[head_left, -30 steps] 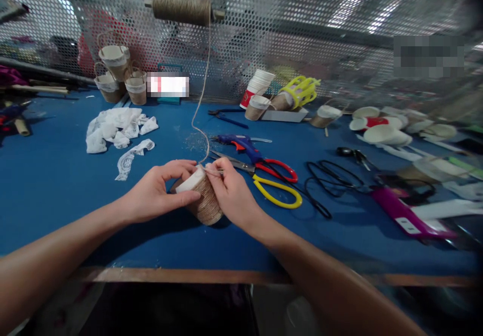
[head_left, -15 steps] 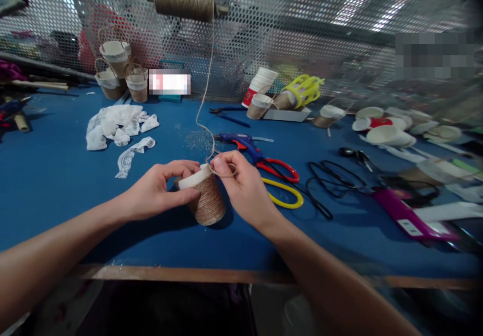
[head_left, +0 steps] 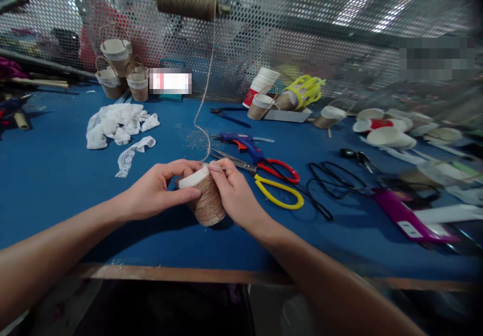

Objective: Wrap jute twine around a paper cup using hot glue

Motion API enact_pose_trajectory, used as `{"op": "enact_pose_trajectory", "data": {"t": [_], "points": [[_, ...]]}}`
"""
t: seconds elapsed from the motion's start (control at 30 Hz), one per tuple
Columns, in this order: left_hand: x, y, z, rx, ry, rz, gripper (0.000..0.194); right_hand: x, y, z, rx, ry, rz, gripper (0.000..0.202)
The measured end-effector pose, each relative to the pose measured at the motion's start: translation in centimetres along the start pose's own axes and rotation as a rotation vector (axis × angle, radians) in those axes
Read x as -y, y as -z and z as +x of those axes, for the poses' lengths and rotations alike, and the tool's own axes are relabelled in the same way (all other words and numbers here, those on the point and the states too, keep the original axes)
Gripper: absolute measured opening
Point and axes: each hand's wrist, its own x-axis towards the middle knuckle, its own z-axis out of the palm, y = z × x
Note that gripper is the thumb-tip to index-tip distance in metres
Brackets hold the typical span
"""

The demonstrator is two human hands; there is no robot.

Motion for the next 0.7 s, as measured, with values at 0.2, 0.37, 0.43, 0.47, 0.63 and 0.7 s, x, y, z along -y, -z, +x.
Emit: {"op": "enact_pose_trajectory", "data": {"t": [0.2, 0.37, 0.43, 0.47, 0.63, 0.7], "points": [[0.08, -0.16, -0.12, -0.023, 0.009, 0.053, 0.013, 0.41, 0.32, 0.01, -0.044, 0.090, -0.151, 0.021], [-0.25, -0.23, -0.02, -0.010, 0.010, 0.097, 0.018, 0.48, 0.28, -0.22, -0.046, 0.158, -0.243, 0.018], [-0.42, -0.27, 0.03, -0.003, 0.014, 0.101, 0.019, 0.36, 0.21, -0.26, -0.036, 0.153, -0.243, 0.018], [-0.48, -0.31, 0.04, -0.001, 0.017, 0.100, 0.019, 0.29, 0.18, -0.25, -0.038, 0.161, -0.244, 0.019], [-0.56, -0.57, 0.03, -0.037, 0.038, 0.056, 0.011, 0.15, 0.08, -0.21, -0.059, 0.236, -0.285, 0.017], [-0.56, -0.73, 0.02, -0.065, 0.048, 0.035, 0.008, 0.23, 0.01, -0.29, -0.065, 0.250, -0.310, 0.017]]}}
